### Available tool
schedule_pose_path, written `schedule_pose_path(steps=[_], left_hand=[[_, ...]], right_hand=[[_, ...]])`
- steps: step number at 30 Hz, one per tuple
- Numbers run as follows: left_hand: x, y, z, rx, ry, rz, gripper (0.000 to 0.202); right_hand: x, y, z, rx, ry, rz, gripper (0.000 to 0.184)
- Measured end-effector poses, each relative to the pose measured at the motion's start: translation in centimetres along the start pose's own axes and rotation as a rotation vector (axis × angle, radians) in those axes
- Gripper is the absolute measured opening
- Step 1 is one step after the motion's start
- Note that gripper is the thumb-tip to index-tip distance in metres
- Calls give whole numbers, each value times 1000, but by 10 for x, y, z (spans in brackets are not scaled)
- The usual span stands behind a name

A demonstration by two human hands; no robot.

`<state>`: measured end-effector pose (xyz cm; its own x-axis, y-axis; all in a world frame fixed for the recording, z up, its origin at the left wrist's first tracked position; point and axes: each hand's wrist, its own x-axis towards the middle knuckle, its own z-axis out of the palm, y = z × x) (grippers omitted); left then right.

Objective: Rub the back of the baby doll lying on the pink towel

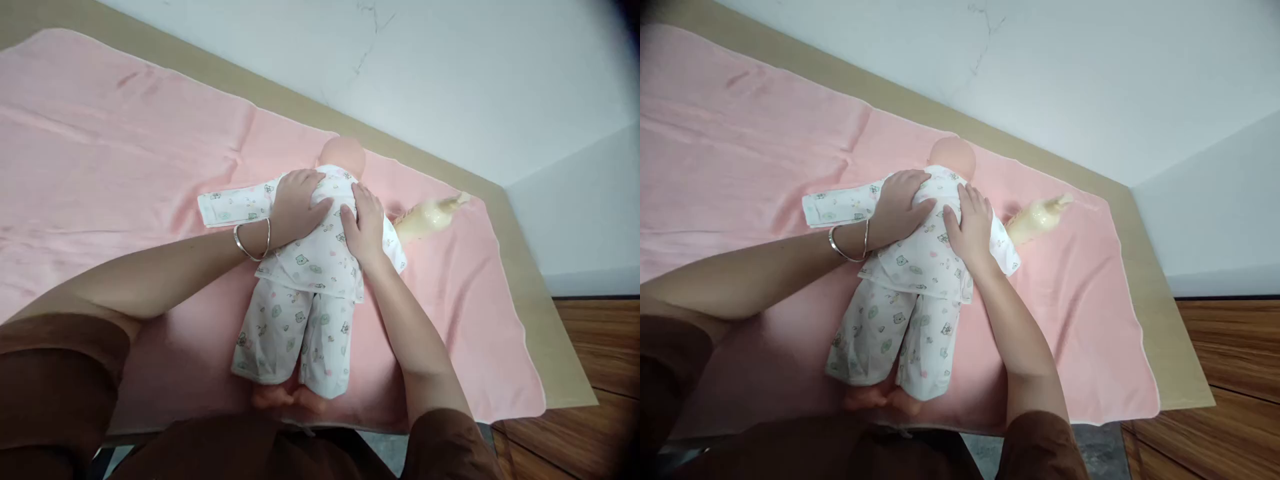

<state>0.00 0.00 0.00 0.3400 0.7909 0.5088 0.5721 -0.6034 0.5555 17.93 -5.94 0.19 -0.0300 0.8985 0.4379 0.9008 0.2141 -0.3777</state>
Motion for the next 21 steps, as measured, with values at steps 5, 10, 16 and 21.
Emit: schedule_pose_path(steps=[5,10,16,21], left_hand=[[0,-1,0,5,-20,-2,53],[0,-2,0,15,-21,-5,49],[0,-1,0,23,-17,-12,47],[0,-1,0,7,-24,-15,48]], right_hand=[[0,1,1,3,2,-2,58],[0,1,1,8,2,3,56],[0,0,0,9,-1,5,56],[0,0,0,6,-4,4,55]])
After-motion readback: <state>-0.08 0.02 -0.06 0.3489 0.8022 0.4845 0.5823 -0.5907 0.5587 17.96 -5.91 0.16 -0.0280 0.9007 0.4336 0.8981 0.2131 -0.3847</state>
